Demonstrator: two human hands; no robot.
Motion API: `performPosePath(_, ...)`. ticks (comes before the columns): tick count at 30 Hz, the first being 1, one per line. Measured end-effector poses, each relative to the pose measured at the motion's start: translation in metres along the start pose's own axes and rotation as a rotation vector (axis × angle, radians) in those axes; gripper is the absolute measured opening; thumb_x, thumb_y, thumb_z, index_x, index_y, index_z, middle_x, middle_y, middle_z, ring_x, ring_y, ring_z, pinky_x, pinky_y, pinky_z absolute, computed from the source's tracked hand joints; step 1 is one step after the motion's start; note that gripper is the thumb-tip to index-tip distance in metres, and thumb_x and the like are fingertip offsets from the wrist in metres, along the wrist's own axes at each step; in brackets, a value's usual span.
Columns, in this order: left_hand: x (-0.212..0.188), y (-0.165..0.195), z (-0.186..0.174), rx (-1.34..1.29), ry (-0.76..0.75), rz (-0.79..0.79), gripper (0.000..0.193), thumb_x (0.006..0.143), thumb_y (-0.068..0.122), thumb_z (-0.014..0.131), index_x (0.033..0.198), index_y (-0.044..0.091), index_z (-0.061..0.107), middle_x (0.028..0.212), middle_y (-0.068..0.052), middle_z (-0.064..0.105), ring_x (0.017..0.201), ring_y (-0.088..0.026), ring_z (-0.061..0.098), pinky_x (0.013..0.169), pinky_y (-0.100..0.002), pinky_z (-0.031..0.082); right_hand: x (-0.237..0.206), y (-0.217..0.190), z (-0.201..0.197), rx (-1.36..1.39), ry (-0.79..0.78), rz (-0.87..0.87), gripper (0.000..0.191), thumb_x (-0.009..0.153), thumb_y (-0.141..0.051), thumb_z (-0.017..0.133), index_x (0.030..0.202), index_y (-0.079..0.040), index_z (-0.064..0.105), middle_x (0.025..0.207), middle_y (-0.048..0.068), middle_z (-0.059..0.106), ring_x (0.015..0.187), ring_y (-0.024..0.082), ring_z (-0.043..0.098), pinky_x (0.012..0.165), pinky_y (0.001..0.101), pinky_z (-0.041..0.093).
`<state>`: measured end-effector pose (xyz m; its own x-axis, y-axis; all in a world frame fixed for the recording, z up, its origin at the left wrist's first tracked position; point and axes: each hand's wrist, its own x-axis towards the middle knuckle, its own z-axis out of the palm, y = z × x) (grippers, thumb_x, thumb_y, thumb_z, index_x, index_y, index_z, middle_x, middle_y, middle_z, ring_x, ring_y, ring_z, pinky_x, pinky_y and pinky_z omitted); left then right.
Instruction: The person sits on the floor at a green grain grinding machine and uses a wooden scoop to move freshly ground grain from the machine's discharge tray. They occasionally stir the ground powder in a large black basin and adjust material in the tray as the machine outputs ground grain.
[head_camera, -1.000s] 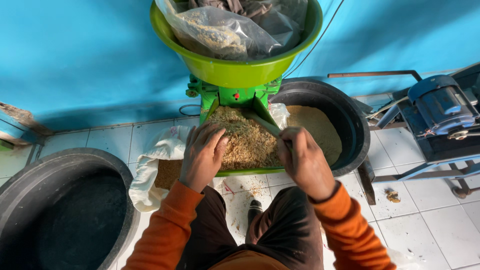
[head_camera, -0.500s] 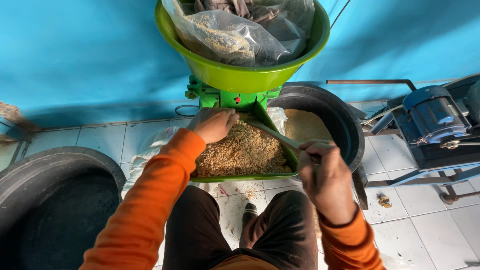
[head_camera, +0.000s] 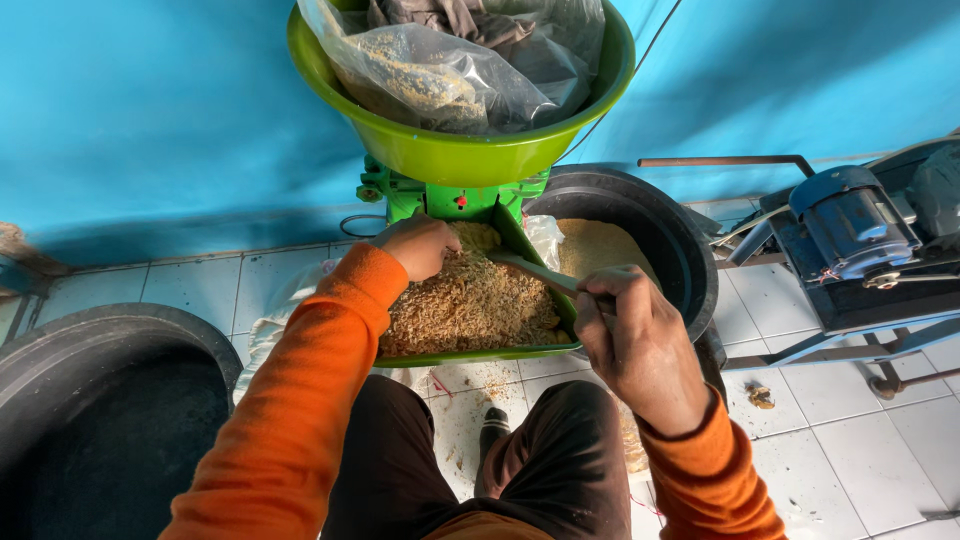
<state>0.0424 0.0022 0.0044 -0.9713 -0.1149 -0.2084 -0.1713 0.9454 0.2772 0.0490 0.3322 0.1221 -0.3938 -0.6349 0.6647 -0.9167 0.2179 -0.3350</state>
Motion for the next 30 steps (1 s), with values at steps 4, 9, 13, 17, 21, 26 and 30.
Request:
performPosePath(4,-0.008,-0.005,0.006,-0.054,0.301,0.138,0.047,0.082,-0.008,0.058,0.121,0.010,0.073,0.115,-0.017,0.073,0.104,-0.035,0.070,0.091,-0.044,0.055,-0.017,-0.003,-0.006,-0.035,0.096,0.011,0.021,0.095,0.002,0.067,0.105,0.002,0.048,0.099,0.016,0.069,0.071,0.020,0.069,0.064,0.0314,0.057)
performPosePath(9,-0.027,-0.004,0.017,-0.164,0.550,0.147,0.032,0.086,-0.005,0.063,0.112,0.008,0.076,0.110,-0.015,0.075,0.094,-0.032,0.073,0.086,-0.042,0.057,-0.020,0.001,-0.008,-0.055,0.203,0.026,0.022,0.098,0.002,0.067,0.106,0.001,0.046,0.106,0.016,0.070,0.078,0.021,0.070,0.069,0.0305,0.057)
performPosePath(13,-0.054,0.010,0.028,-0.163,0.659,0.140,0.029,0.090,-0.003,0.063,0.114,0.008,0.074,0.105,-0.013,0.076,0.087,-0.028,0.074,0.088,-0.041,0.059,-0.008,0.016,0.018,-0.002,0.220,0.003,0.025,0.098,0.000,0.071,0.106,0.000,0.047,0.101,0.014,0.069,0.080,0.023,0.069,0.072,0.0320,0.057)
performPosePath(17,-0.091,0.026,0.040,-0.138,0.779,0.075,0.023,0.091,0.005,0.068,0.113,0.007,0.074,0.101,-0.013,0.075,0.093,-0.029,0.072,0.097,-0.045,0.056,0.009,0.024,0.050,-0.005,0.316,0.004,0.027,0.096,0.000,0.075,0.107,0.000,0.051,0.096,0.015,0.067,0.073,0.022,0.069,0.065,0.0313,0.056)
performPosePath(21,-0.115,0.032,0.044,-0.150,0.939,0.160,0.024,0.096,0.017,0.069,0.114,0.002,0.070,0.121,-0.017,0.070,0.118,-0.038,0.063,0.106,-0.050,0.048,0.025,0.020,0.075,-0.030,0.401,-0.153,0.034,0.098,-0.003,0.072,0.113,0.001,0.042,0.103,0.019,0.063,0.087,0.031,0.070,0.075,0.0373,0.057)
performPosePath(26,-0.121,0.028,0.047,-0.119,0.933,0.145,0.043,0.097,0.031,0.069,0.128,0.001,0.064,0.138,-0.023,0.060,0.137,-0.046,0.049,0.113,-0.056,0.040,0.022,0.012,0.072,0.066,0.265,0.026,0.032,0.102,0.001,0.069,0.111,0.005,0.039,0.095,0.018,0.066,0.074,0.028,0.072,0.062,0.0342,0.056)
performPosePath(30,-0.121,0.019,0.049,-0.125,0.891,0.117,0.048,0.097,0.033,0.068,0.133,0.001,0.061,0.144,-0.024,0.055,0.140,-0.048,0.044,0.114,-0.056,0.037,0.021,0.009,0.068,0.029,0.234,0.041,0.031,0.100,0.004,0.068,0.109,0.006,0.038,0.095,0.021,0.066,0.077,0.032,0.072,0.063,0.0359,0.057)
